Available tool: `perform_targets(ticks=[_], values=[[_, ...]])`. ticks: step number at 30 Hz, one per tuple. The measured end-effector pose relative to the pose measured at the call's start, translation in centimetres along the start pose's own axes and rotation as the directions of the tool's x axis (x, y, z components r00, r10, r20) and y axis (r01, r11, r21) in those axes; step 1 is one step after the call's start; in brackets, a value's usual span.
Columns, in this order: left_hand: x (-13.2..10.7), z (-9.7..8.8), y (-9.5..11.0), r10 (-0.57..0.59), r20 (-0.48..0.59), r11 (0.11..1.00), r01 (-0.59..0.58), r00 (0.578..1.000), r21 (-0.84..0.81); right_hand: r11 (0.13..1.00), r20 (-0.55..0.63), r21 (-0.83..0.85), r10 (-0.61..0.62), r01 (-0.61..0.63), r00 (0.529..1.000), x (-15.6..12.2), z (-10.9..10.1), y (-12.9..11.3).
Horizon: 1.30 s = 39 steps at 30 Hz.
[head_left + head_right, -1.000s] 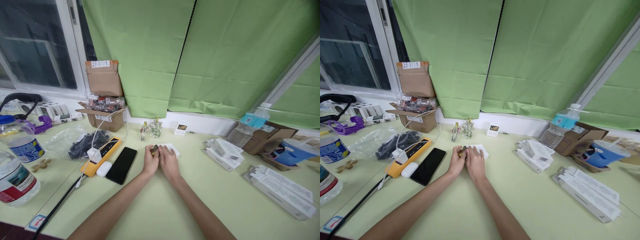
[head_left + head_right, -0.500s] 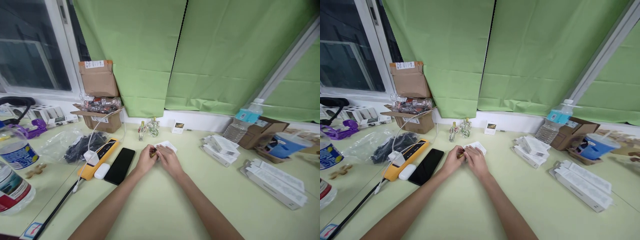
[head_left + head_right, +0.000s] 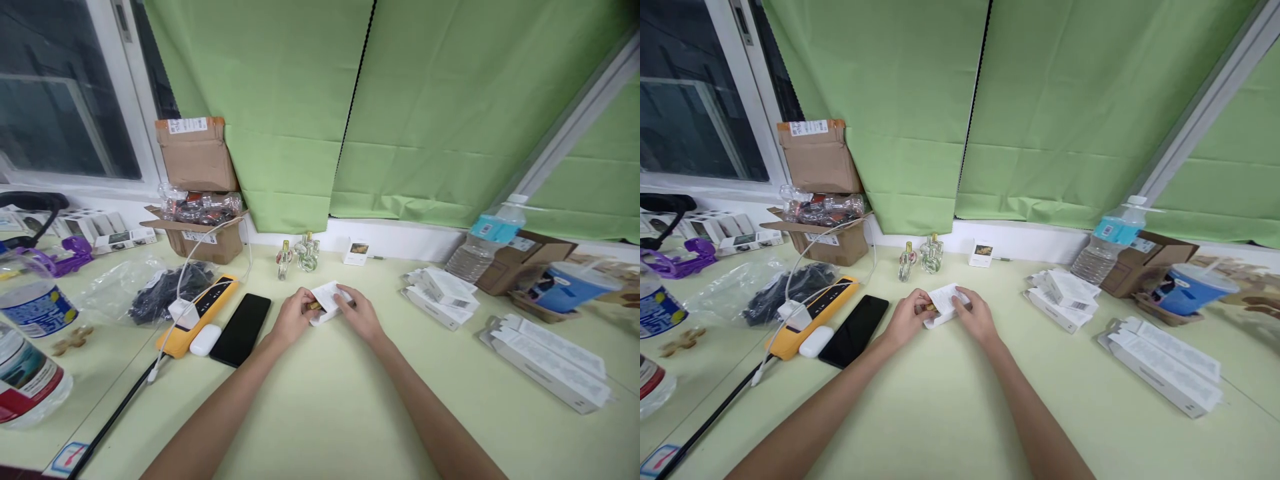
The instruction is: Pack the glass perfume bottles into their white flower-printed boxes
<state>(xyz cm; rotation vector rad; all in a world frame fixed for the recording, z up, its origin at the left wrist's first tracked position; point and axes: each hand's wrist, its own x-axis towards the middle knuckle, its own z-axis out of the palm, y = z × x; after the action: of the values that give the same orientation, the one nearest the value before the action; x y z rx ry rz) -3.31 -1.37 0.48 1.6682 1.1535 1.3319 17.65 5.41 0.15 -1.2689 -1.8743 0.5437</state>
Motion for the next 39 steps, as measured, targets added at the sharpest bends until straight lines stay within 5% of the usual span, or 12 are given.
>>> perform_targets(ticks=[11,18,26,30,33,36,39], values=[[-0.6,-0.7,1.3,0.008,-0.152,0.885,0.063,0.988,0.46,0.999,0.143,-0.009,-0.047,0.049,0.989,-1.2,-0.1,-2.9],[-0.3,-0.7,1.0,0.026,-0.176,0.882,0.06,0.984,0.467,0.947,0.344,-0.188,-0.185,0.261,0.921,-1.9,-0.3,-3.5],[-0.7,0.3,2.5,0.075,-0.14,0.937,-0.022,0.987,0.35,0.88,0.239,-0.3,-0.304,0.368,0.922,-1.1,0.3,-3.6],[-0.3,1.0,4.8,0.106,-0.127,0.917,-0.048,0.986,0.396,0.866,0.258,-0.283,-0.346,0.413,0.902,-1.1,-0.5,-4.0],[0.6,1.5,7.4,0.141,-0.113,0.891,-0.076,0.984,0.447,0.879,0.198,-0.331,-0.29,0.342,0.936,-1.3,-0.8,-4.4],[1.3,1.1,10.3,0.251,-0.147,0.87,-0.157,0.957,0.467,0.961,0.108,-0.164,-0.205,0.221,0.973,-1.6,-0.8,-4.7],[0.9,0.1,11.6,0.436,-0.233,0.812,-0.268,0.869,0.519,0.969,0.082,0.203,-0.161,0.142,0.984,-1.8,-0.4,-4.6]])
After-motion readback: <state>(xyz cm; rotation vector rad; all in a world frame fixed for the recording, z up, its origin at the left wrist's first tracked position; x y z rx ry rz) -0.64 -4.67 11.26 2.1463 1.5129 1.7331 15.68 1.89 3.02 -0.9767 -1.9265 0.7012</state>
